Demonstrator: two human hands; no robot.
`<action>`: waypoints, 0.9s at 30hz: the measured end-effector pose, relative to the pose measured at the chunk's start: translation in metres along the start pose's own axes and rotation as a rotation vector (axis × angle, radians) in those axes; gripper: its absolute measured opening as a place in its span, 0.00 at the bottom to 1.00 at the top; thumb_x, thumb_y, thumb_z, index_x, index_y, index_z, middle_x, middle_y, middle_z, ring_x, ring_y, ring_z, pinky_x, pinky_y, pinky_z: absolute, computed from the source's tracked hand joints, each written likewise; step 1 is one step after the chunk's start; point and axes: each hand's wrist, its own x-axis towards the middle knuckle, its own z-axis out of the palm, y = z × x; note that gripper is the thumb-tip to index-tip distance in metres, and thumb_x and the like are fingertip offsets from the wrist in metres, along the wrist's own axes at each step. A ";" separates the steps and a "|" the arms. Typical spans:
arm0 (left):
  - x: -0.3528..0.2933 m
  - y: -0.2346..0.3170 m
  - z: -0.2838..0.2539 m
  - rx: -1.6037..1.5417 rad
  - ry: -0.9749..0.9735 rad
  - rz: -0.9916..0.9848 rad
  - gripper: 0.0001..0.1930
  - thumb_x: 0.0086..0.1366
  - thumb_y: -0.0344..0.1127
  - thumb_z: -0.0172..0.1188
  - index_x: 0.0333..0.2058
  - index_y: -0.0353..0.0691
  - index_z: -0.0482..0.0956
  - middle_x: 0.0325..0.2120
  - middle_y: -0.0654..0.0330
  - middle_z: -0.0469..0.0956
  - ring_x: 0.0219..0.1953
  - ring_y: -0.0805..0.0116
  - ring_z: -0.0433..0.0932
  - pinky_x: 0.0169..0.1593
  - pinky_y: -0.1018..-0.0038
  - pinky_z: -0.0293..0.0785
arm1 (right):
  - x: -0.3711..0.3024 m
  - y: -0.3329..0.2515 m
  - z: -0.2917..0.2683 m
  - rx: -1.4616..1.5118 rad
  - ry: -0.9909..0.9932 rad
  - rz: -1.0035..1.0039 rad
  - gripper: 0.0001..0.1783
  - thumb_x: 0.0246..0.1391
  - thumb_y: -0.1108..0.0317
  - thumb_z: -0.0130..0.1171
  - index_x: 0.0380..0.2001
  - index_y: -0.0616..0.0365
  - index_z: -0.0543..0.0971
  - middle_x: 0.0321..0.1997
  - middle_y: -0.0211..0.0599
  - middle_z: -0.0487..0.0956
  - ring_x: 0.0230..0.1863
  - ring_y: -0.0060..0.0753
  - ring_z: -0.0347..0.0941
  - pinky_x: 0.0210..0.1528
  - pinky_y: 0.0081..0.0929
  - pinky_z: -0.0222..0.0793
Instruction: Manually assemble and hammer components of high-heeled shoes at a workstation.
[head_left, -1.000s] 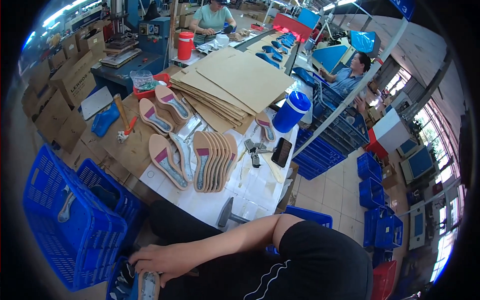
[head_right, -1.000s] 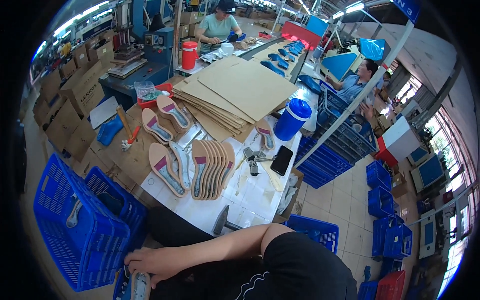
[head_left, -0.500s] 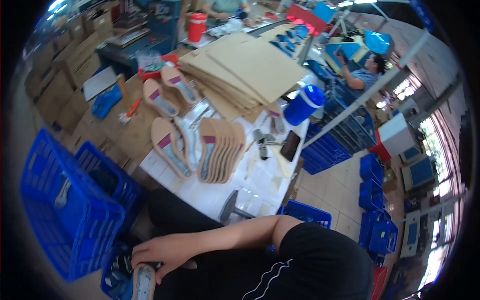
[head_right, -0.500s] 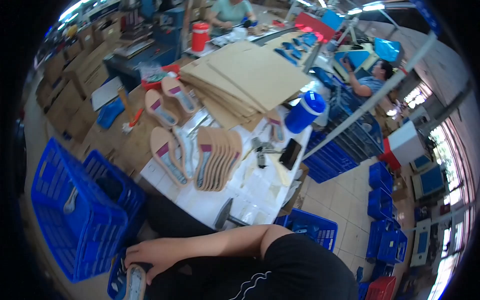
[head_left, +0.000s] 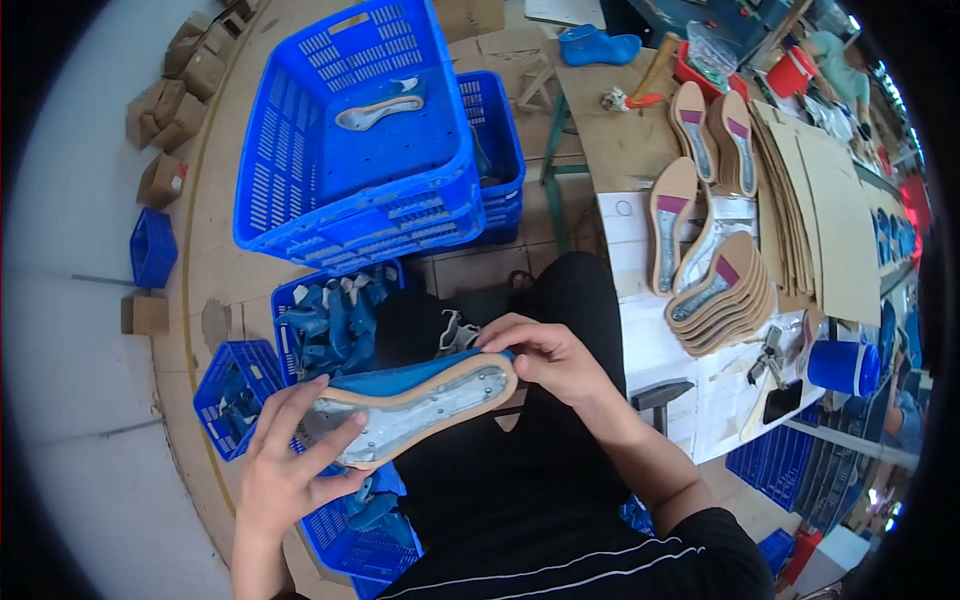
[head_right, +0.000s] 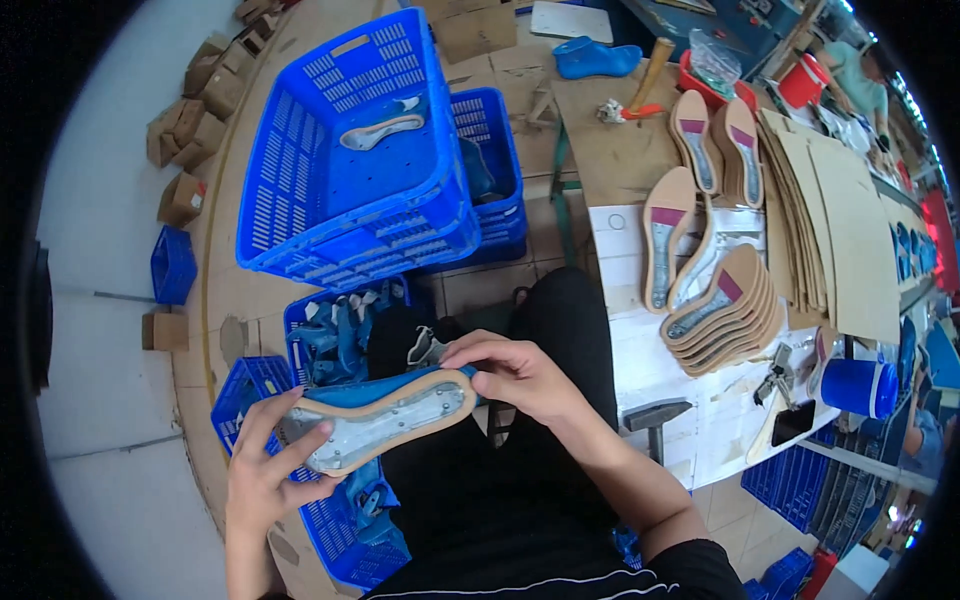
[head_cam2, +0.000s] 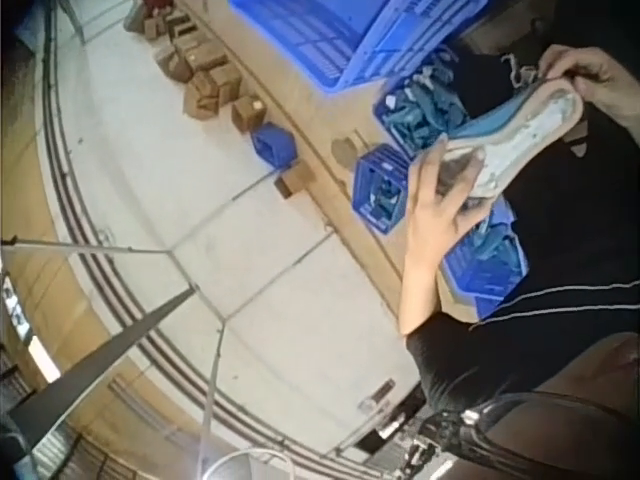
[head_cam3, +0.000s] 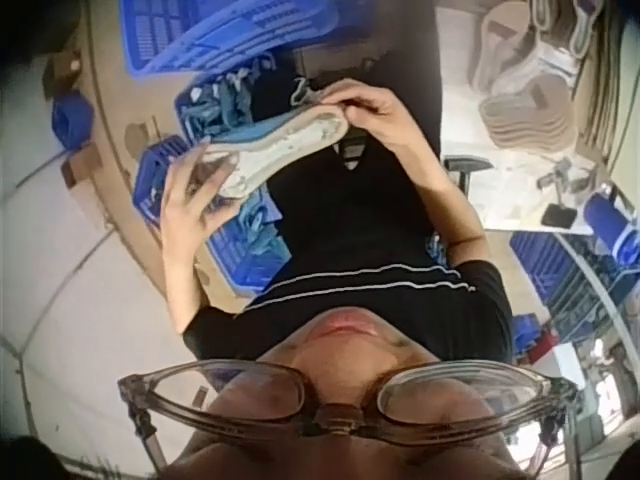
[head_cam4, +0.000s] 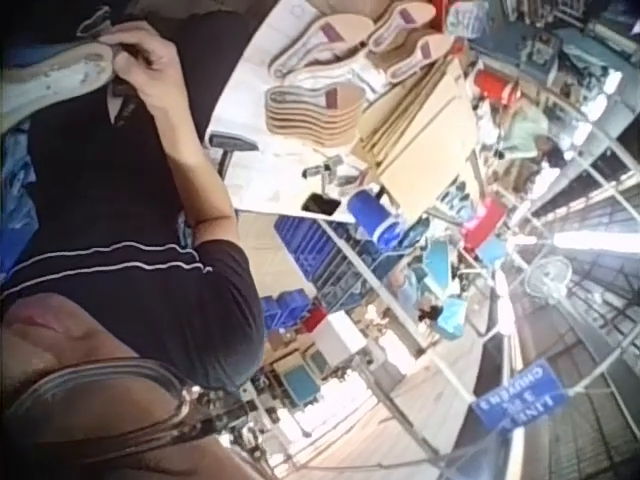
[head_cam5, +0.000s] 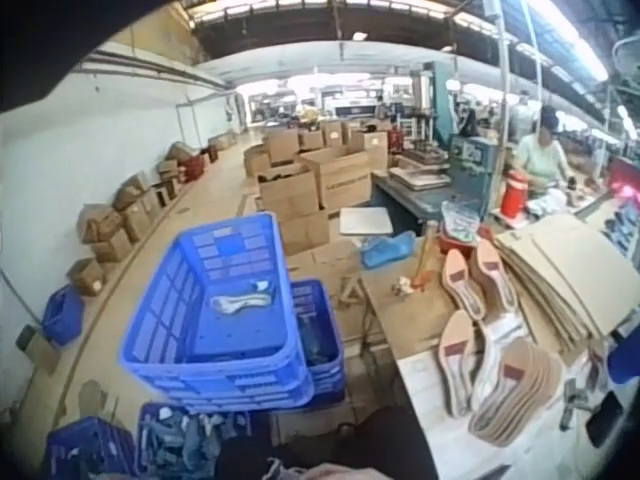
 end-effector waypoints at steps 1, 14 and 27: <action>0.000 0.000 0.000 -0.001 0.005 0.008 0.34 0.38 0.39 0.84 0.50 0.58 0.90 0.60 0.49 0.77 0.55 0.44 0.81 0.54 0.55 0.84 | 0.000 -0.001 0.001 0.013 0.018 -0.003 0.18 0.68 0.61 0.67 0.56 0.58 0.86 0.60 0.42 0.78 0.62 0.35 0.76 0.63 0.31 0.73; -0.004 -0.008 -0.002 -0.034 -0.024 -0.009 0.36 0.37 0.40 0.84 0.52 0.59 0.90 0.61 0.49 0.77 0.57 0.44 0.79 0.56 0.54 0.83 | 0.001 -0.009 0.008 0.035 0.057 0.094 0.17 0.69 0.63 0.66 0.55 0.60 0.86 0.60 0.43 0.78 0.61 0.35 0.76 0.63 0.31 0.74; 0.000 0.000 -0.004 -0.094 -0.028 -0.082 0.36 0.36 0.36 0.86 0.51 0.58 0.90 0.60 0.49 0.73 0.59 0.43 0.75 0.55 0.53 0.82 | -0.001 0.001 0.004 0.046 0.072 0.047 0.22 0.69 0.56 0.65 0.59 0.59 0.84 0.62 0.42 0.77 0.62 0.34 0.75 0.65 0.32 0.72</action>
